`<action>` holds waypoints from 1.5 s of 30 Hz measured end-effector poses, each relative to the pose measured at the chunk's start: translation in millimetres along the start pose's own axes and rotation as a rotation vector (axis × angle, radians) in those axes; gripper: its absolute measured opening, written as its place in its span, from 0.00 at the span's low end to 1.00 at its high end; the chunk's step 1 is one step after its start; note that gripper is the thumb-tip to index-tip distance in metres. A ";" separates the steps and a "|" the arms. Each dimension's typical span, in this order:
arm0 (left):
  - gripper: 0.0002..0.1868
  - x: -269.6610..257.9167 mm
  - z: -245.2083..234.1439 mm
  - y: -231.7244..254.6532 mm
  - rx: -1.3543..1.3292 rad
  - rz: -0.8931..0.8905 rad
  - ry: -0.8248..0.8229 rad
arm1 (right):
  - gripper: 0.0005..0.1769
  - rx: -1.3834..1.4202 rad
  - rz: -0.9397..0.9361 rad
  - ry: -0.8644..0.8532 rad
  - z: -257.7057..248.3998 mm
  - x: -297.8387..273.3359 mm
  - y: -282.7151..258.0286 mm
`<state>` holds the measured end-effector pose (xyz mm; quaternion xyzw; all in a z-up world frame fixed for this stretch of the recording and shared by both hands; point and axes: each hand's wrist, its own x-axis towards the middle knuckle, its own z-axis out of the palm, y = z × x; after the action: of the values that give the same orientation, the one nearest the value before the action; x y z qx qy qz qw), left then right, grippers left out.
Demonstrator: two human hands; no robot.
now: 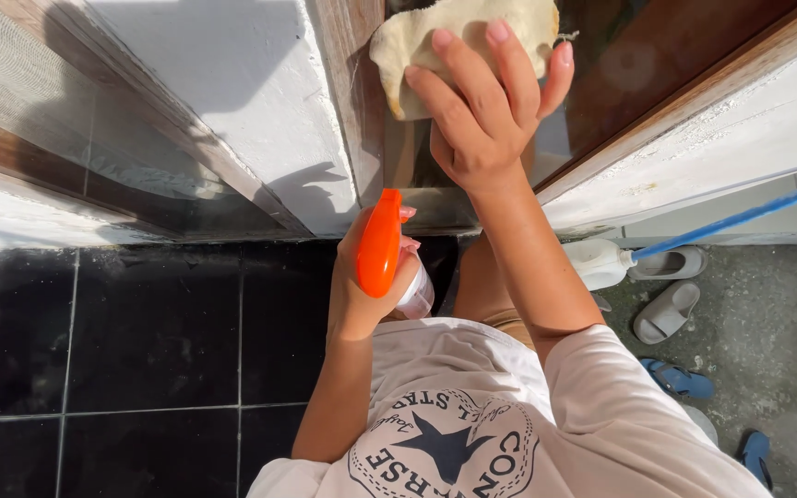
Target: Cleaning a glass door by spraying it with liquid and wiping it with a cloth
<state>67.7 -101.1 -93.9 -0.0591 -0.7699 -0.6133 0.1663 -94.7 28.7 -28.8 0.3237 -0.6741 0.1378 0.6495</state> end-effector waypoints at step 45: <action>0.21 6.5 -0.4 -15.0 -0.077 0.119 0.110 | 0.14 0.078 0.060 -0.384 -1.5 -265.4 -53.0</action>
<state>57.2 -105.8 -105.5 -0.0773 -0.7305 -0.6338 0.2422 -75.1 58.0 -297.1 0.3488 -0.7891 0.1186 0.4915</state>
